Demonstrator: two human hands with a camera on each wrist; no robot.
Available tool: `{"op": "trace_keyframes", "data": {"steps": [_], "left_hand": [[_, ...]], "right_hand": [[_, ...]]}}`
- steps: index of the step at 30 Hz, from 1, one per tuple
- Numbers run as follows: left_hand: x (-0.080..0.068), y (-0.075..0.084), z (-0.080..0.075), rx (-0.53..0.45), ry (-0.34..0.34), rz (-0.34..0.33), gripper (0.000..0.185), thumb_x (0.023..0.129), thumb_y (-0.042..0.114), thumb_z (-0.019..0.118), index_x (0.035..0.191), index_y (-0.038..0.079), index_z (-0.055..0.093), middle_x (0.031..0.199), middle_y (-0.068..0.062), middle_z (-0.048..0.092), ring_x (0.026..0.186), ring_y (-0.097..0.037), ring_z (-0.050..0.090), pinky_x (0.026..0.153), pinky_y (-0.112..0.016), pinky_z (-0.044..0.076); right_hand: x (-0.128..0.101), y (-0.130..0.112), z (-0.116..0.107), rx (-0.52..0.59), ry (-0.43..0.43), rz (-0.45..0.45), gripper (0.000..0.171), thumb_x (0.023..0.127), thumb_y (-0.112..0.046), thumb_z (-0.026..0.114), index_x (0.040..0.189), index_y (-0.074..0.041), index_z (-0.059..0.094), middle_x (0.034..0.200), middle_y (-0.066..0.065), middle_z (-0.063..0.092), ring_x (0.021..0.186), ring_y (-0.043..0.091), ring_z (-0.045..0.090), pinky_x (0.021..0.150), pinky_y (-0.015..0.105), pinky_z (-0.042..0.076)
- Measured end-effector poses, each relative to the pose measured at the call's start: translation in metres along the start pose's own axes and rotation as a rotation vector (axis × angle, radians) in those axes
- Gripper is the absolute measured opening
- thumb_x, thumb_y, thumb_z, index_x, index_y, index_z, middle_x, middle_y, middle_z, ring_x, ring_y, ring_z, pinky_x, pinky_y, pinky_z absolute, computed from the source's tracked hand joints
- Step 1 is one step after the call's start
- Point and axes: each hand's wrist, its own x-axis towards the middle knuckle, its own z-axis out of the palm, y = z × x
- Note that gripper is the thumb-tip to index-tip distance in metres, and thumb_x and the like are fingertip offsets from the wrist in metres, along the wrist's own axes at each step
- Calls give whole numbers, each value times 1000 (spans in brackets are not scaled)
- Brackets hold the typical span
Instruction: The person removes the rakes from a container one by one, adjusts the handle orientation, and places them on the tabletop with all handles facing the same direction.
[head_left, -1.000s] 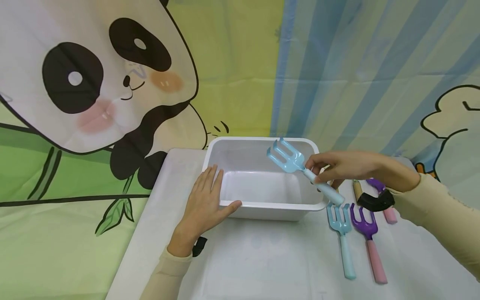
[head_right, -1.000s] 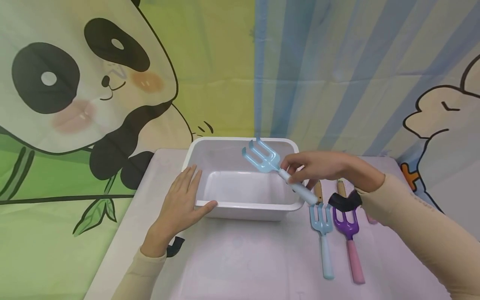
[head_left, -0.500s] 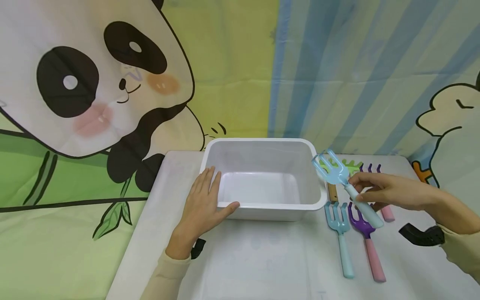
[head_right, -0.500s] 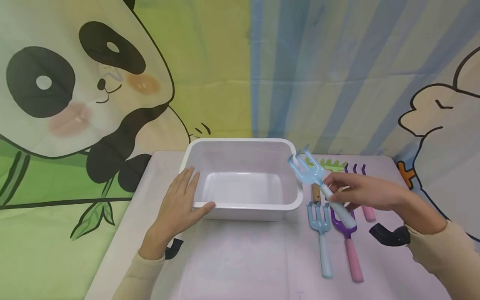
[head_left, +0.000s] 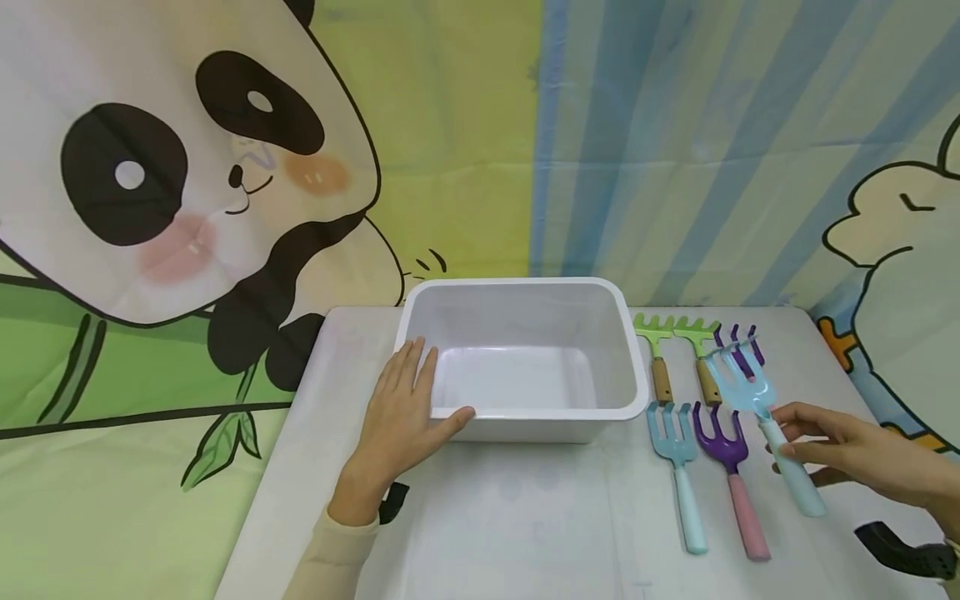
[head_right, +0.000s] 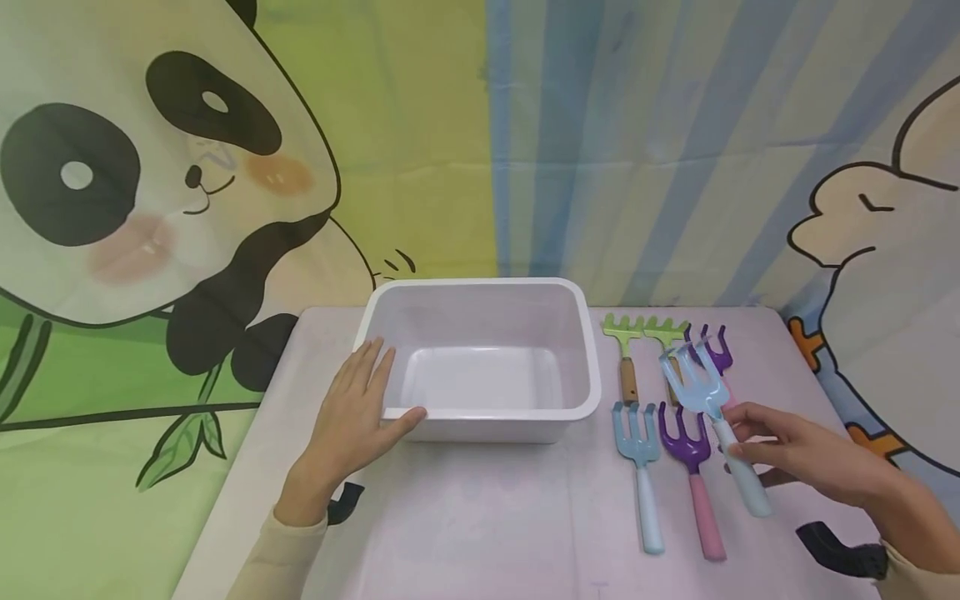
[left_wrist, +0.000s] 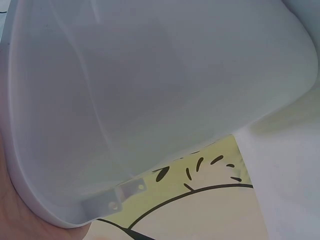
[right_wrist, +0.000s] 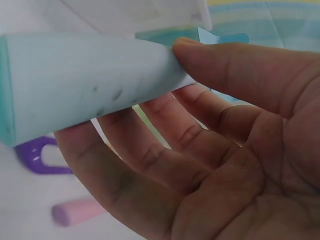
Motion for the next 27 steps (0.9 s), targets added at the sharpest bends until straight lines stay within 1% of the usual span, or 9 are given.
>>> {"op": "trace_keyframes", "data": {"steps": [4,8,13,19,21,27], "left_hand": [[0,0,-1,-1,-4,-7,102,90,77,44,143,-10,46,152,-28,38,143,-42,31,119,-49,20],[0,1,-3,-4,-17,-15,102,90,77,44,143,-10,46,152,-28,37,144,-41,30,119,-48,19],[0,1,-2,-7,-15,-10,102,90,77,43,143,-10,46,152,-28,37,143,-42,31,119,-48,19],[0,1,-3,-8,3,2,101,91,77,41,142,-10,47,151,-29,39,142,-43,32,118,-49,20],[1,1,-3,-11,2,1,101,91,77,41,142,-10,47,151,-29,38,142,-43,32,119,-49,20],[0,1,-2,-10,-13,-10,102,90,78,42,143,-9,46,152,-28,38,143,-42,31,119,-49,19]], "right_hand": [[-5,26,4,79,35,78,45,105,-15,55,132,14,34,112,19,53,99,32,60,80,57,55],[-6,49,11,107,78,151,55,103,-20,59,132,16,31,111,18,55,98,31,60,80,60,54],[-11,77,21,126,115,255,63,102,-26,61,133,18,29,112,17,57,97,30,61,81,58,55],[-16,107,35,168,143,399,65,101,-23,63,133,19,26,105,15,57,91,29,60,80,52,56],[-18,116,38,189,148,426,63,101,-21,63,133,19,26,104,16,56,90,29,59,79,52,56],[-20,137,41,229,154,461,59,101,-20,62,133,18,30,104,17,56,89,29,57,78,48,56]]}}
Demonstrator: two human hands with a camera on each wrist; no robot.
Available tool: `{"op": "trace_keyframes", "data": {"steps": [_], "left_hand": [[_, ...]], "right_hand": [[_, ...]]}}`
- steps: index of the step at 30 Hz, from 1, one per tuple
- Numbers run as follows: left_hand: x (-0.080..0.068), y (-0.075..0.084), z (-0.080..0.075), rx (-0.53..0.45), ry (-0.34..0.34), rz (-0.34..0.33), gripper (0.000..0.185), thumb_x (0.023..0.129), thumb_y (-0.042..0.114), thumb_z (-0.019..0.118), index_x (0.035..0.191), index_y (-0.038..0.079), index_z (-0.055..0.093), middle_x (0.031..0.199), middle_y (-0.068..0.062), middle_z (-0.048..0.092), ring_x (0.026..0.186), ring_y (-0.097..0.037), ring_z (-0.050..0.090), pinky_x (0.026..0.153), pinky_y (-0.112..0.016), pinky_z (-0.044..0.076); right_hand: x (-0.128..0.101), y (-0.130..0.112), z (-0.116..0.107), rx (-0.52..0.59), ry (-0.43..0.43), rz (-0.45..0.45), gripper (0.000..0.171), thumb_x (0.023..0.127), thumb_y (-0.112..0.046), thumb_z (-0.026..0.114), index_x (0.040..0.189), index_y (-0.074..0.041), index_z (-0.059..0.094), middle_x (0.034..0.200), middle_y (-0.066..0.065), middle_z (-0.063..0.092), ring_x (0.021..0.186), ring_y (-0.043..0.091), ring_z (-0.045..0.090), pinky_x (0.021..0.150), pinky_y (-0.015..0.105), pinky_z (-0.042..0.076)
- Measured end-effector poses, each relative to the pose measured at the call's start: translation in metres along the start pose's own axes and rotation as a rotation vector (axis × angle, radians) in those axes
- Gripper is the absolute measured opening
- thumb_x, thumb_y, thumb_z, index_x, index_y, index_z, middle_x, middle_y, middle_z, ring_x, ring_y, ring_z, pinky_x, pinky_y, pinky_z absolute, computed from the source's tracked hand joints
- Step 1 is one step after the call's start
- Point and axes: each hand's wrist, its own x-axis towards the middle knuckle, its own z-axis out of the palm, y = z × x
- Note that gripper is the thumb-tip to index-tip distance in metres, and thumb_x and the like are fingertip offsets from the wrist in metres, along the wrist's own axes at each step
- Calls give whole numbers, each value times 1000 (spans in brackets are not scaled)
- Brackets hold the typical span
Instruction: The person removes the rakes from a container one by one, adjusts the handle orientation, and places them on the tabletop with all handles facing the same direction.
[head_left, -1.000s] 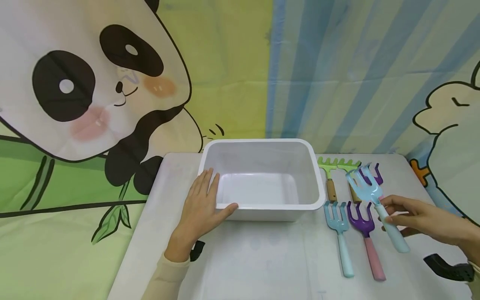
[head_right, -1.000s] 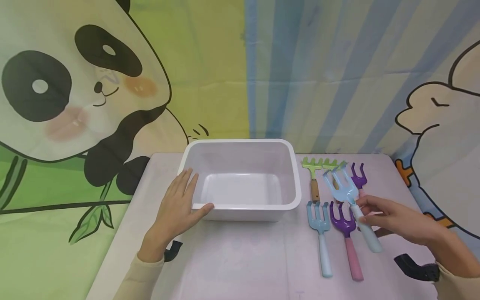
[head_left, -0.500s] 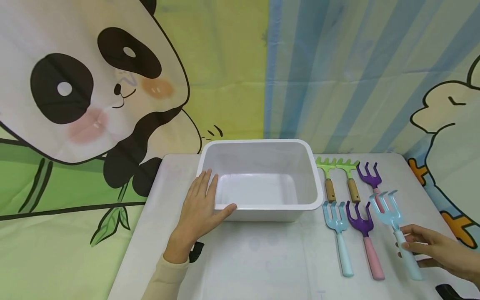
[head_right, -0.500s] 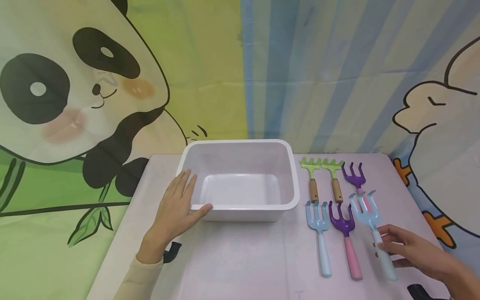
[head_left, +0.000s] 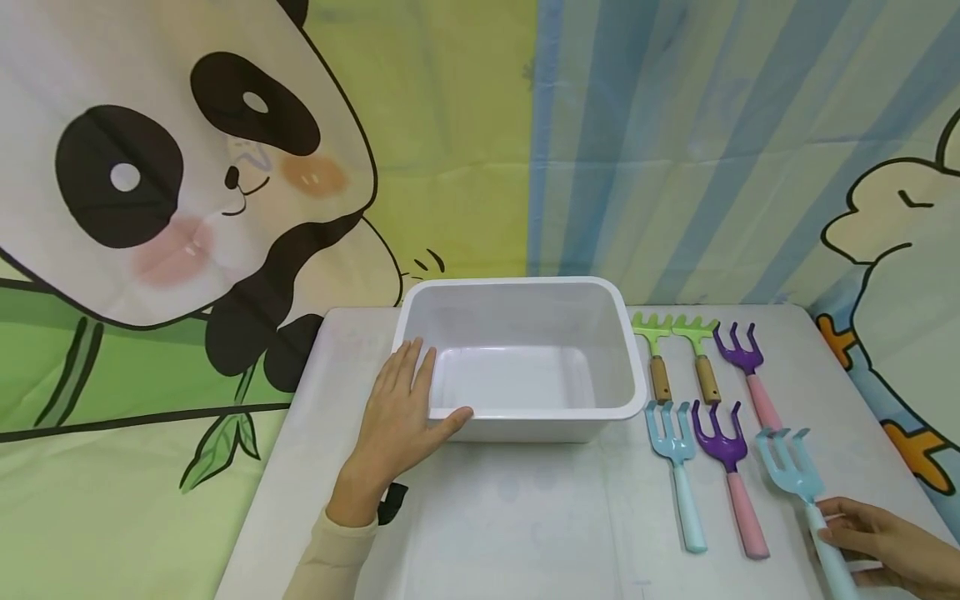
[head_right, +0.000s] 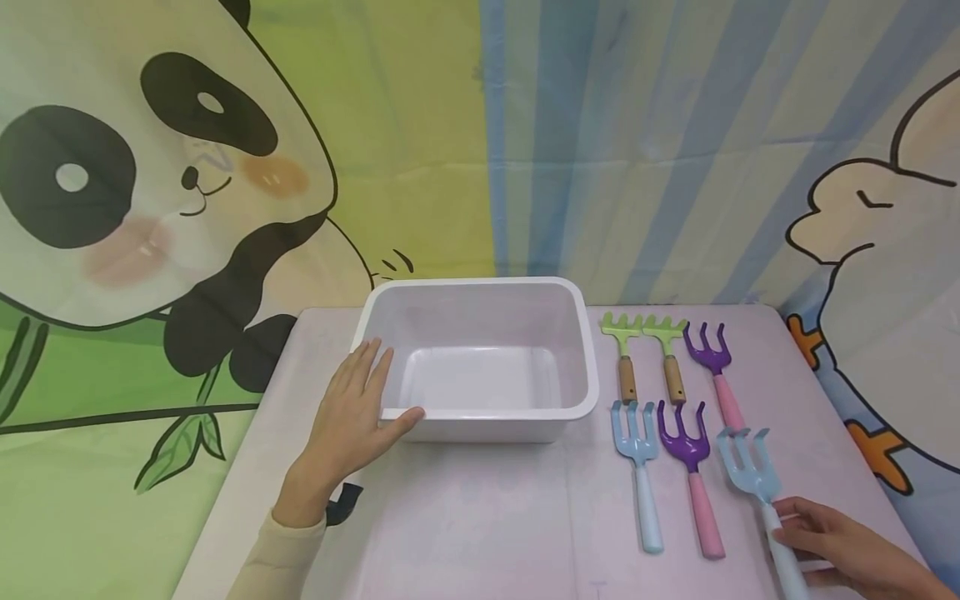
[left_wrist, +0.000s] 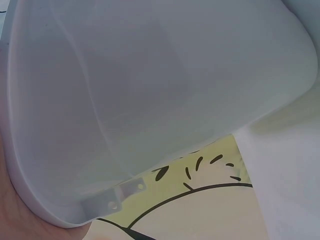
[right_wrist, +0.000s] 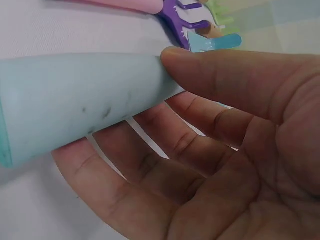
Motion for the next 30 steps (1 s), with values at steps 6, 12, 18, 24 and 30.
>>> {"op": "trace_keyframes", "data": {"steps": [6,12,18,24,30], "left_hand": [[0,0,0,0,5,5,102,90,77,43,143,-9,46,152,-28,37,143,-42,31,119,-49,19],[0,-1,0,-1,9,7,101,90,77,43,143,-9,47,152,-28,37,143,-42,30,119,-50,19],[-1,-1,0,-11,3,2,101,90,76,44,143,-9,47,153,-28,36,144,-42,29,119,-50,19],[-1,-1,1,-7,2,-1,101,90,77,43,143,-9,47,153,-28,36,144,-41,29,118,-50,19],[-1,-1,1,1,2,-3,100,90,76,44,143,-9,47,152,-28,37,143,-42,30,118,-51,20]], "right_hand": [[3,9,0,-19,16,25,60,101,-22,63,132,17,31,104,17,56,87,29,55,78,45,56],[4,8,1,-28,12,36,63,100,-24,64,133,18,30,104,17,56,86,29,54,77,45,55],[6,3,-4,-27,-15,39,63,101,-27,62,132,20,32,105,15,62,90,30,58,79,47,56],[7,1,-7,-46,-16,36,66,101,-29,63,130,22,31,105,15,63,92,31,60,79,48,56],[8,1,-8,-27,0,30,55,102,-21,60,129,21,35,103,14,63,90,31,62,81,47,57]]}}
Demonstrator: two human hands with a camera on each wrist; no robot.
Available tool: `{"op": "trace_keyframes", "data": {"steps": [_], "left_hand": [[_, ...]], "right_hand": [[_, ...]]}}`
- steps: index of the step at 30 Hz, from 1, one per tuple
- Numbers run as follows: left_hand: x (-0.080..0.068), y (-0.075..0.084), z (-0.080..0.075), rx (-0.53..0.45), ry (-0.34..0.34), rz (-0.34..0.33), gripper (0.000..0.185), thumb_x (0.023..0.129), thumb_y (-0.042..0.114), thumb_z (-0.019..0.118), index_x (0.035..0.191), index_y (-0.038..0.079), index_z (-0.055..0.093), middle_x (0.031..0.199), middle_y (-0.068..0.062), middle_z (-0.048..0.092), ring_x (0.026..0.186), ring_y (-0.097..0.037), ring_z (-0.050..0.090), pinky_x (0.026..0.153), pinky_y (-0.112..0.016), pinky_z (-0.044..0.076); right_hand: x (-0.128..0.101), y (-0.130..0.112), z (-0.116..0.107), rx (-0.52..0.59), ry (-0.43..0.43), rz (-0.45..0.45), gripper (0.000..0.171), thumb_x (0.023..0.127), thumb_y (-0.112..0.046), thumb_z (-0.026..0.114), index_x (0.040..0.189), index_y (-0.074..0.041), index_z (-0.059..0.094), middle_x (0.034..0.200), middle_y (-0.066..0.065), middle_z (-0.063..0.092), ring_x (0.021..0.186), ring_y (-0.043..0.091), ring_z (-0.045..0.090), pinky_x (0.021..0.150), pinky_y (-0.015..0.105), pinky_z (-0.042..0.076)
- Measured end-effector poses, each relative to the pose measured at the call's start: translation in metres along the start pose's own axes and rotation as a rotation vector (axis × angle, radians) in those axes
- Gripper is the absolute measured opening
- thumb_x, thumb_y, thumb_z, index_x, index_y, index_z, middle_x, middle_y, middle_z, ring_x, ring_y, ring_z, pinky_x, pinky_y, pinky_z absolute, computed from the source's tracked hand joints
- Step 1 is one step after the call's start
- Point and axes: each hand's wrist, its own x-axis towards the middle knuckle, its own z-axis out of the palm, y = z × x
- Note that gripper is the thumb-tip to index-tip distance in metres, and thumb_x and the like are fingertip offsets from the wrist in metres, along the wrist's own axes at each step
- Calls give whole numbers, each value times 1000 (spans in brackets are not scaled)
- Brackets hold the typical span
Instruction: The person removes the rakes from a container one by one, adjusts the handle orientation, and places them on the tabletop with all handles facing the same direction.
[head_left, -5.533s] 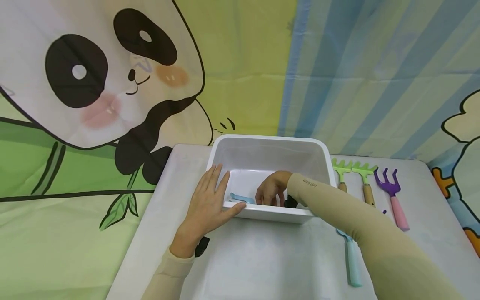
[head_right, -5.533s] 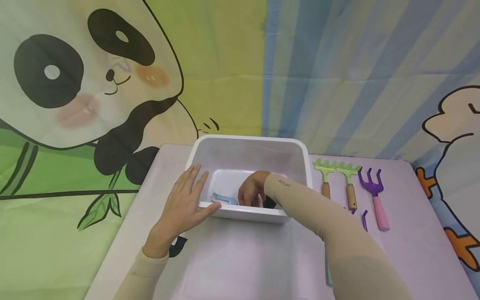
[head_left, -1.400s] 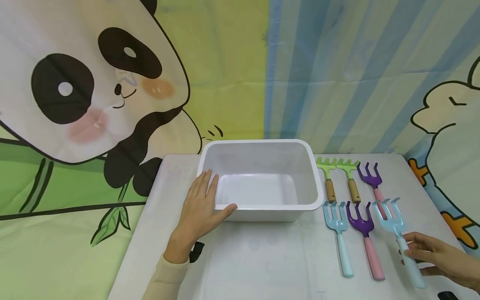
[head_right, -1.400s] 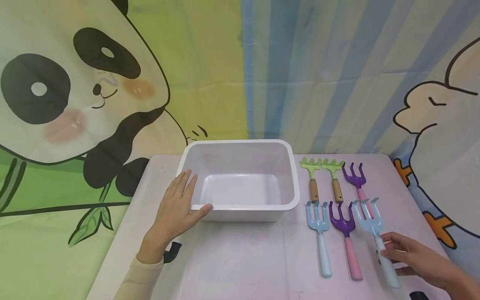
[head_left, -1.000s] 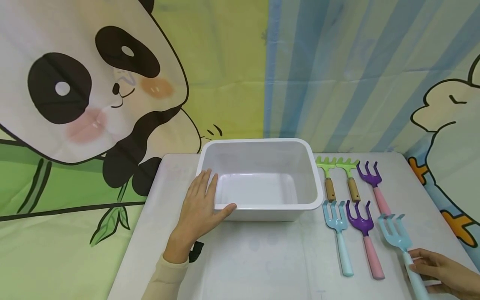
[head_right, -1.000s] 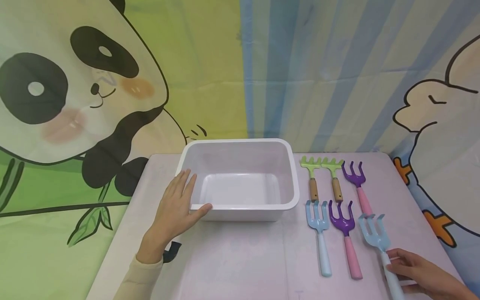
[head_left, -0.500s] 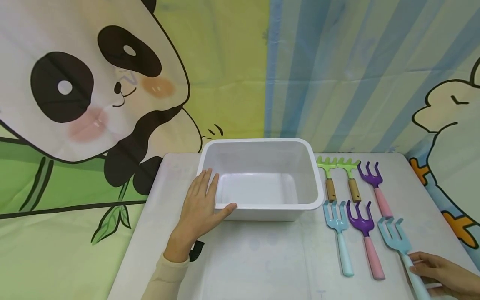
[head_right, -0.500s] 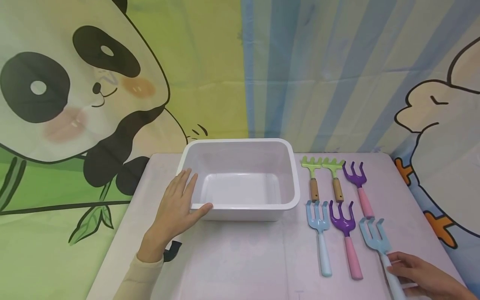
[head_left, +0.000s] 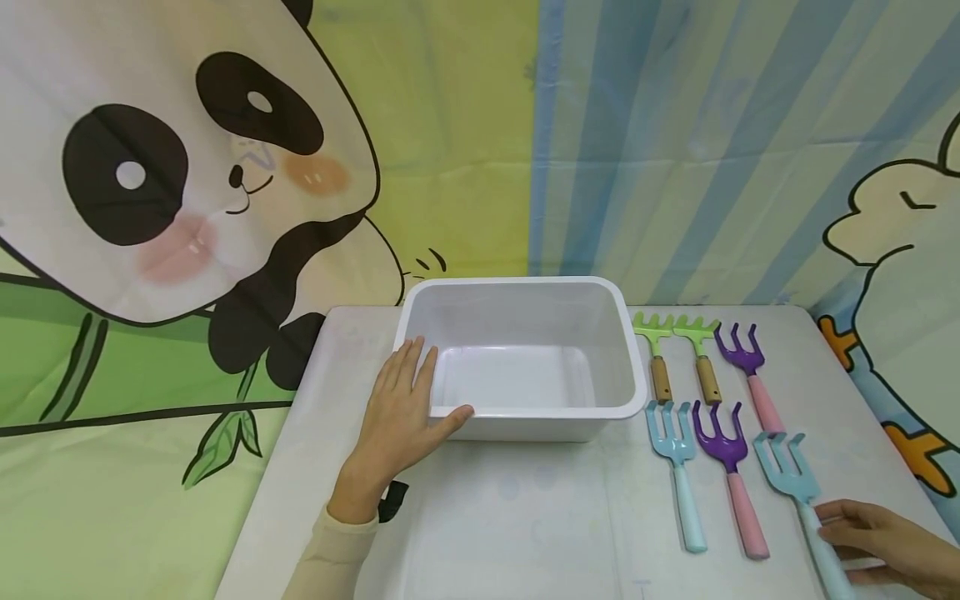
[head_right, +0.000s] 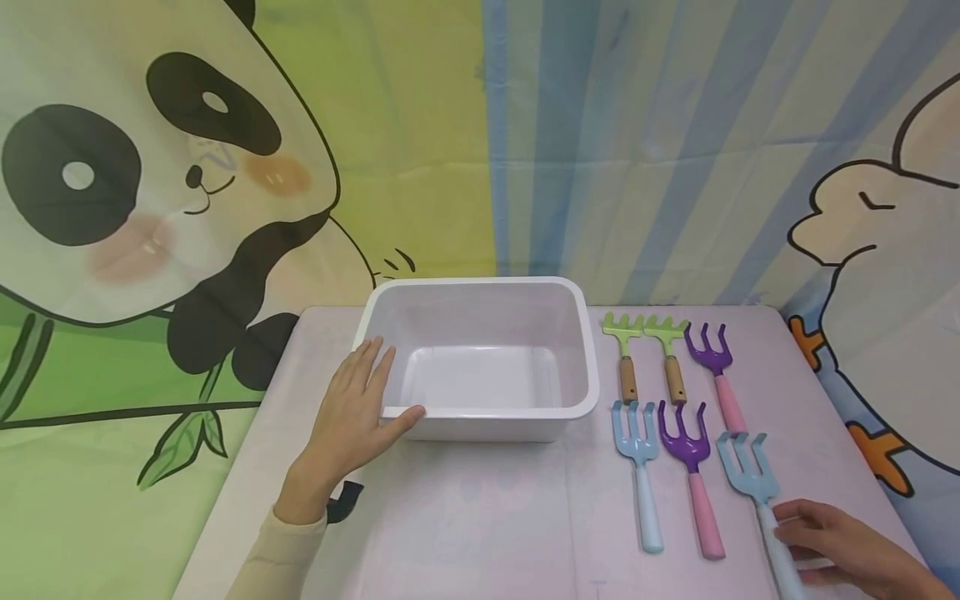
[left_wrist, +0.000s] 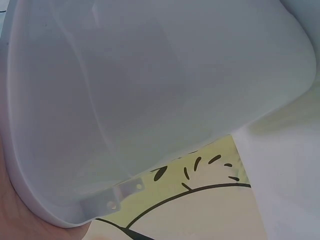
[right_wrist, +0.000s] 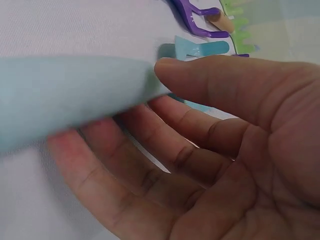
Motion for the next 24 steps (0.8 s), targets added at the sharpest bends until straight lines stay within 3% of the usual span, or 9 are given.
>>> {"op": "trace_keyframes", "data": {"steps": [9,24], "left_hand": [[0,1,-1,0,-33,-18,100,90,76,44,144,-8,46,153,-27,36,144,-41,29,119,-49,18],[0,1,-7,-34,-67,-52,102,88,75,52,145,-9,43,154,-26,35,146,-38,26,120,-46,15]], "right_hand": [[0,-3,-2,-5,24,-29,45,102,-15,59,126,20,41,101,12,63,89,30,63,81,47,58],[-5,-40,6,-122,83,-211,48,105,-21,53,130,18,40,105,11,63,91,28,62,80,47,58]]}}
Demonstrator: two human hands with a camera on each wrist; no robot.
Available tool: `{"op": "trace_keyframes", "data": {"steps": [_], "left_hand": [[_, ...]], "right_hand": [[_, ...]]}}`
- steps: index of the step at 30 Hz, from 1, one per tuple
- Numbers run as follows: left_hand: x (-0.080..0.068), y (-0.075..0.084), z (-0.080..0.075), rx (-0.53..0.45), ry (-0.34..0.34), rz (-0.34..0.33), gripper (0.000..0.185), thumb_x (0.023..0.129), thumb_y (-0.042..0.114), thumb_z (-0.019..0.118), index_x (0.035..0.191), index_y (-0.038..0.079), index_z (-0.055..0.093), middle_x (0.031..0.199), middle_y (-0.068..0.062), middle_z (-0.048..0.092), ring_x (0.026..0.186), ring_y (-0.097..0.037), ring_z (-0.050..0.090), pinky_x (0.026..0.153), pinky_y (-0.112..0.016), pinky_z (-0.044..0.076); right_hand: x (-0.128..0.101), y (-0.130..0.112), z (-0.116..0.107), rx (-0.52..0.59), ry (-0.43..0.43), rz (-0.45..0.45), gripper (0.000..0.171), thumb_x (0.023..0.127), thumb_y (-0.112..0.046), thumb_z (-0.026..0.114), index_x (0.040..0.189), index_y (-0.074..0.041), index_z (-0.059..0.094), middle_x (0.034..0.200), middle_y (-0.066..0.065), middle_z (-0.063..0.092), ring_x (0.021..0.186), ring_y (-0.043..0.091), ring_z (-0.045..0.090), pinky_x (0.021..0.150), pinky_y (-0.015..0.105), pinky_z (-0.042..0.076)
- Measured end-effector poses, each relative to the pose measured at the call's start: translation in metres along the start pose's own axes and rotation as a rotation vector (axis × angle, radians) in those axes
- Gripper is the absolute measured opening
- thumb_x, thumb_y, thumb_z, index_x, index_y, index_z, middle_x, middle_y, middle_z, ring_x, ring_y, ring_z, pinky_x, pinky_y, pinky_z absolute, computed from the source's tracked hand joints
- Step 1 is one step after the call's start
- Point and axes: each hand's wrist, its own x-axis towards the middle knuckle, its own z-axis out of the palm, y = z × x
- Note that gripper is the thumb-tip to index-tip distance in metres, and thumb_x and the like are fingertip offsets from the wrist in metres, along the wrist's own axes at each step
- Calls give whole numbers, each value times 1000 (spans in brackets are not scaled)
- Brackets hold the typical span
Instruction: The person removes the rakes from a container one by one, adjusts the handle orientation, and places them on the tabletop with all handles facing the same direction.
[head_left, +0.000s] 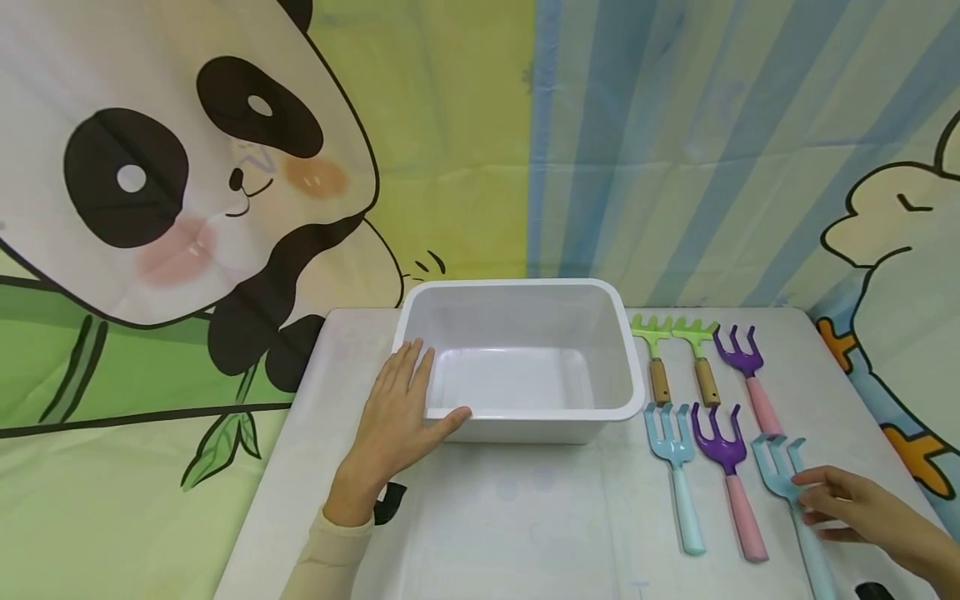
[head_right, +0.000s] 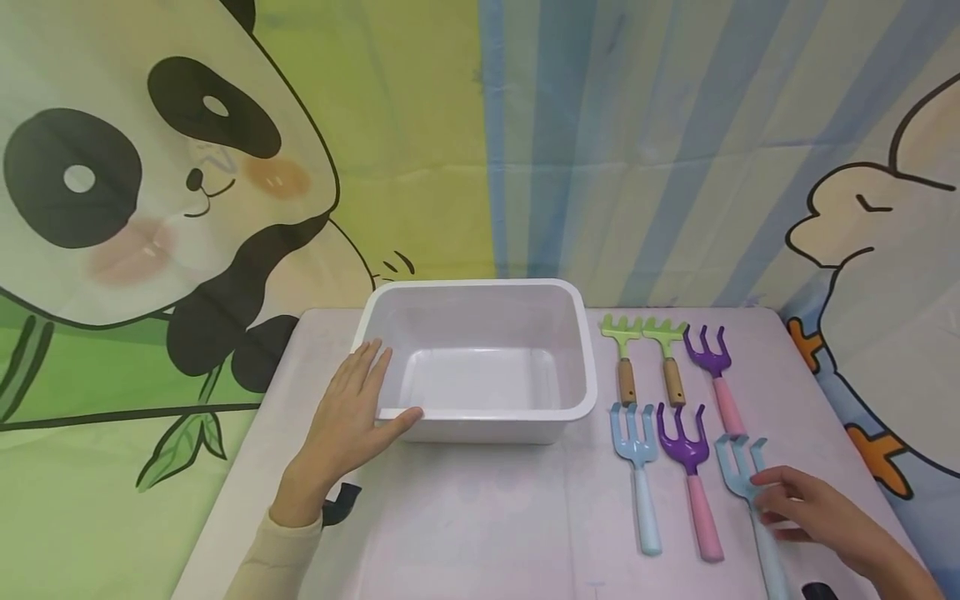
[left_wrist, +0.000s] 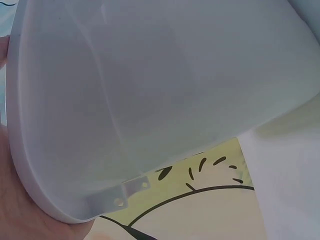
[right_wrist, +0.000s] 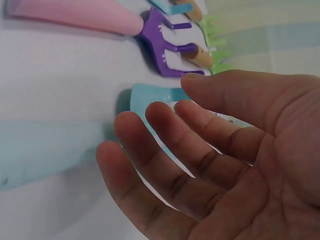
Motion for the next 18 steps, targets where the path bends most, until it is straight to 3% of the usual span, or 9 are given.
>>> {"op": "trace_keyframes", "data": {"steps": [8,18], "left_hand": [[-10,-2,-8,-4,43,-13,100,89,71,54,147,-9,40,153,-27,37,145,-41,28,120,-46,19],[-32,-7,-24,-1,76,-83,96,88,60,66,148,-9,38,152,-26,38,144,-38,30,120,-44,19]], "right_hand": [[7,-40,7,-47,17,-178,52,107,-26,51,136,15,38,117,22,61,97,31,63,80,45,58],[-3,-91,34,-134,135,-417,45,104,-22,57,135,8,45,105,17,62,87,28,66,71,34,60]]}}
